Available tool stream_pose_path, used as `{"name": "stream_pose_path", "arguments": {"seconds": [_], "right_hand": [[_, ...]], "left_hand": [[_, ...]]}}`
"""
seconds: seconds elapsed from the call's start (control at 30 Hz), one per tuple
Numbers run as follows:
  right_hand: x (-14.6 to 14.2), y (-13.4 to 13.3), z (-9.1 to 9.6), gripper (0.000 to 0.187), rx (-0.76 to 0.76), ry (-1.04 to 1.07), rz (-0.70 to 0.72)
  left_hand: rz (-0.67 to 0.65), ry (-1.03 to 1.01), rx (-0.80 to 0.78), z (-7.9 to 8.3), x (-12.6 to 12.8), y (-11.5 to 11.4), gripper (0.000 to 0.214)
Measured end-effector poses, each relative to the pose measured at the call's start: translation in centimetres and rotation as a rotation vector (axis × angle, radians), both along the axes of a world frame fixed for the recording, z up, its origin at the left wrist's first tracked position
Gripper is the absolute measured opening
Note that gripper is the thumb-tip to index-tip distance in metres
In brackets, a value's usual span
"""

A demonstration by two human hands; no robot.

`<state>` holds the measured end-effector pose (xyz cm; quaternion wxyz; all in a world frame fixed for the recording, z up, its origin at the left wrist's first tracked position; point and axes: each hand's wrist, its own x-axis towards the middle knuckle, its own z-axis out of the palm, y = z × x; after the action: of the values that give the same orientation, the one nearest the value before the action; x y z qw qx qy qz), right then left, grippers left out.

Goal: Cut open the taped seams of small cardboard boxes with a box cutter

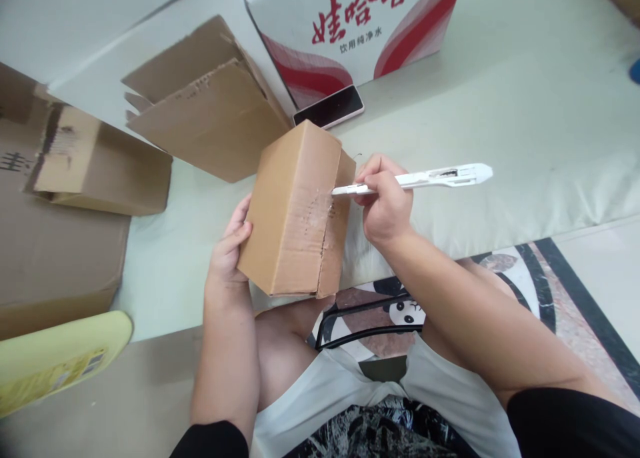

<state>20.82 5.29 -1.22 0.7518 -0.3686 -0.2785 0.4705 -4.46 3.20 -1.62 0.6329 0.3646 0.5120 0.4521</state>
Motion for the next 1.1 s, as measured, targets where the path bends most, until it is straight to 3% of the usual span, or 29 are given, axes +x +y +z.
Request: {"name": "stream_pose_path", "arguments": {"seconds": [0.57,1.1], "right_hand": [[-0.1,0.2,-0.6,0.020,-0.043,-0.036,0.006],[-0.1,0.4,-0.9,0.024,-0.076,-0.010,-0.014]], "left_hand": [[0.085,0.016,-0.009,0.4,1.2,-0.4,0.063],[0.055,0.021,0.003,0.4,1.2,-0.4,0.060]]}}
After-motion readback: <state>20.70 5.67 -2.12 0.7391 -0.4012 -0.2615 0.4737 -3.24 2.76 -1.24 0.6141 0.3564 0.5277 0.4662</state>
